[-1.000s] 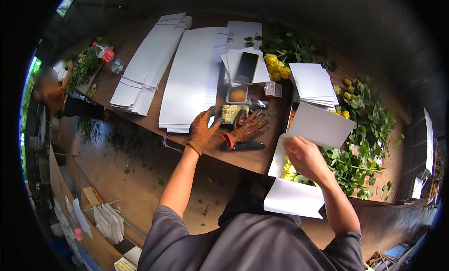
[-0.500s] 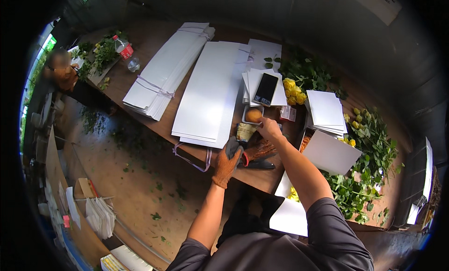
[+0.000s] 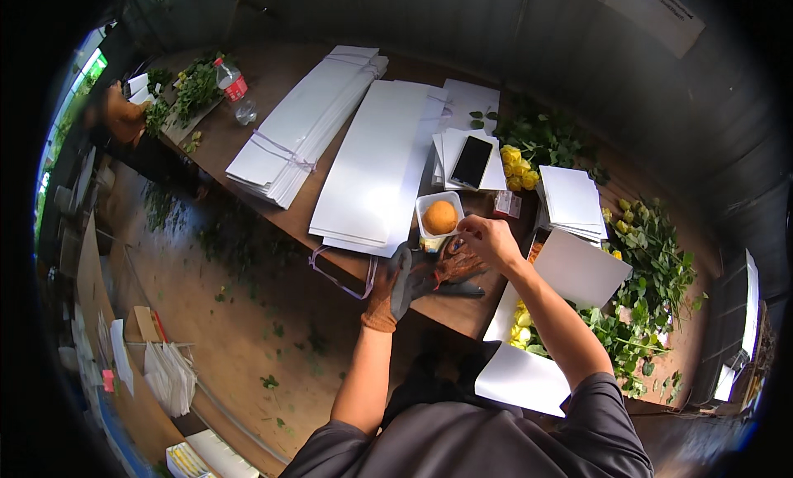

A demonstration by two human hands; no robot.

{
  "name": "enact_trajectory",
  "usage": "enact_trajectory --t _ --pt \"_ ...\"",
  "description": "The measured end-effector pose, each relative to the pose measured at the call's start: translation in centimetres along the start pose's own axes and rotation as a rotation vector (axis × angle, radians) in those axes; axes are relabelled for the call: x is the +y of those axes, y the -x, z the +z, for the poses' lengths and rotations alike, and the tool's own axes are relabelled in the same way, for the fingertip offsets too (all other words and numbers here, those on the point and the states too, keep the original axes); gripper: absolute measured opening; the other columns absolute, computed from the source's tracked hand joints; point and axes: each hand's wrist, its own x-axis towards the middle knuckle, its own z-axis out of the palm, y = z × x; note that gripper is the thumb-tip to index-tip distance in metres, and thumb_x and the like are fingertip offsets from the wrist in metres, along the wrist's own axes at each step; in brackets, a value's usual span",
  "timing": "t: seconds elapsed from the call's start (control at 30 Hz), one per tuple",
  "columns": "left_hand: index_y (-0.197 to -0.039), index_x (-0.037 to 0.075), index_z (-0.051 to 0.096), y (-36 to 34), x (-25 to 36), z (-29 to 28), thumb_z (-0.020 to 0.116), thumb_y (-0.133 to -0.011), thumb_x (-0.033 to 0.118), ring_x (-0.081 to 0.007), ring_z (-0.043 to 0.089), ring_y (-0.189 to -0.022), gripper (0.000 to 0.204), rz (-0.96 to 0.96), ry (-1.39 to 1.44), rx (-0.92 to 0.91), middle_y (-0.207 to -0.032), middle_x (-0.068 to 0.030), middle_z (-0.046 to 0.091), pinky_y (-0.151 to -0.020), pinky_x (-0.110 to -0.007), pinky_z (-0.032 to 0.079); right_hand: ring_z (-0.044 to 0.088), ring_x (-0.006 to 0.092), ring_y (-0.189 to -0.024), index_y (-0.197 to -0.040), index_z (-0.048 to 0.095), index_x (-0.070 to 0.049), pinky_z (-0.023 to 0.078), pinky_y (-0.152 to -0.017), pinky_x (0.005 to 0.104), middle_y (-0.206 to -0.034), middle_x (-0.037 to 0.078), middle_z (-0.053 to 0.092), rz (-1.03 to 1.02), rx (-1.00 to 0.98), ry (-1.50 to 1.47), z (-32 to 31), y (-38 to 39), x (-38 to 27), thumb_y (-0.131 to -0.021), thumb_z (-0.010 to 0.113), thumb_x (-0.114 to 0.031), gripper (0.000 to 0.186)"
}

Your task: The person arranges yellow roses and green foliage into white boxes on a wooden table. They place flowers and leaves into the boxes, close the lids, and occasionally handle a packaged bun and a small container.

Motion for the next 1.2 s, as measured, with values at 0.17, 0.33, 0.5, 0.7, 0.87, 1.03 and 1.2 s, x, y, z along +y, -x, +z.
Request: enact_trajectory --t 0.17,0.33,0.5,0.7,0.87,1.03,1.2 --pt "-0.142 0.011 0.044 0.5 0.2 3.4 0.036 -0.093 0.074 -0.0281 0.059 -0.114 0.080 -0.005 0.191 -0.141 -0.132 -0.0123 0.056 -0.092 -0.048 0.053 0.071 0.0188 -0.071 -0.102 0.069 -0.005 0.056 -0.068 0.0299 -0.080 0.010 0.071 -0.101 -0.102 -0.103 -0.9 3.9 -4.2 -0.085 0.070 -0.006 0.017" --pt "-0.141 0.007 0.043 1.2 -2.1 3.1 0.042 -0.098 0.062 -0.0275 0.060 -0.115 0.071 0.072 0.145 -0.182 -0.134 -0.0135 0.054 -0.093 -0.042 0.054 0.068 0.0268 -0.086 -0.109 0.067 -0.005 0.056 -0.078 0.0346 -0.106 0.015 0.062 -0.051 -0.049 -0.081 -2.8 6.6 -6.6 -0.086 0.073 -0.015 0.026" --pt "-0.142 0.002 0.040 1.8 -6.4 1.2 0.046 -0.104 0.038 -0.0258 0.056 -0.118 0.052 0.602 -0.670 -0.020 -0.134 -0.0149 0.050 -0.098 -0.043 0.053 0.063 0.0329 -0.094 -0.125 0.063 -0.010 0.054 -0.084 0.0388 -0.111 0.015 0.057 0.039 0.089 0.071 -1.9 7.9 -8.2 -0.085 0.073 -0.025 0.044" --pt "-0.142 0.000 0.043 4.8 -4.8 3.2 0.048 -0.105 0.026 -0.0201 0.052 -0.121 0.045 0.571 -0.629 -0.034 -0.135 -0.0120 0.051 -0.103 -0.033 0.045 0.058 0.0347 -0.111 -0.133 0.058 -0.010 0.050 -0.095 0.0397 -0.125 0.021 0.054 0.088 0.006 -0.044 -1.4 9.9 -6.2 -0.086 0.074 -0.031 0.054" --pt "-0.145 0.001 0.042 6.2 -4.9 3.1 0.053 -0.104 0.025 -0.0196 0.052 -0.120 0.049 0.486 -0.537 -0.054 -0.133 -0.0105 0.054 -0.100 -0.031 0.044 0.055 0.0315 -0.118 -0.131 0.056 -0.009 0.050 -0.097 0.0393 -0.129 0.021 0.051 0.171 -0.045 -0.246 -1.4 11.5 -6.6 -0.080 0.080 -0.026 0.058" --pt "-0.146 0.001 0.041 6.9 -5.4 2.9 0.054 -0.103 0.022 -0.0153 0.052 -0.116 0.050 0.378 -0.409 -0.015 -0.132 -0.0081 0.054 -0.097 -0.028 0.046 0.059 0.0296 -0.107 -0.119 0.056 -0.008 0.052 -0.092 0.0375 -0.129 0.017 0.050 0.180 0.126 -0.265 0.7 13.7 -8.0 -0.075 0.083 -0.017 0.053" --pt "-0.146 0.001 0.041 8.3 -4.4 4.1 0.055 -0.103 0.020 -0.0137 0.052 -0.115 0.050 0.482 -0.576 0.006 -0.130 -0.0079 0.054 -0.096 -0.028 0.046 0.060 0.0318 -0.104 -0.115 0.055 -0.008 0.052 -0.090 0.0382 -0.127 0.013 0.051 0.062 0.291 -0.041 0.5 14.7 -9.7 -0.074 0.083 -0.015 0.050"
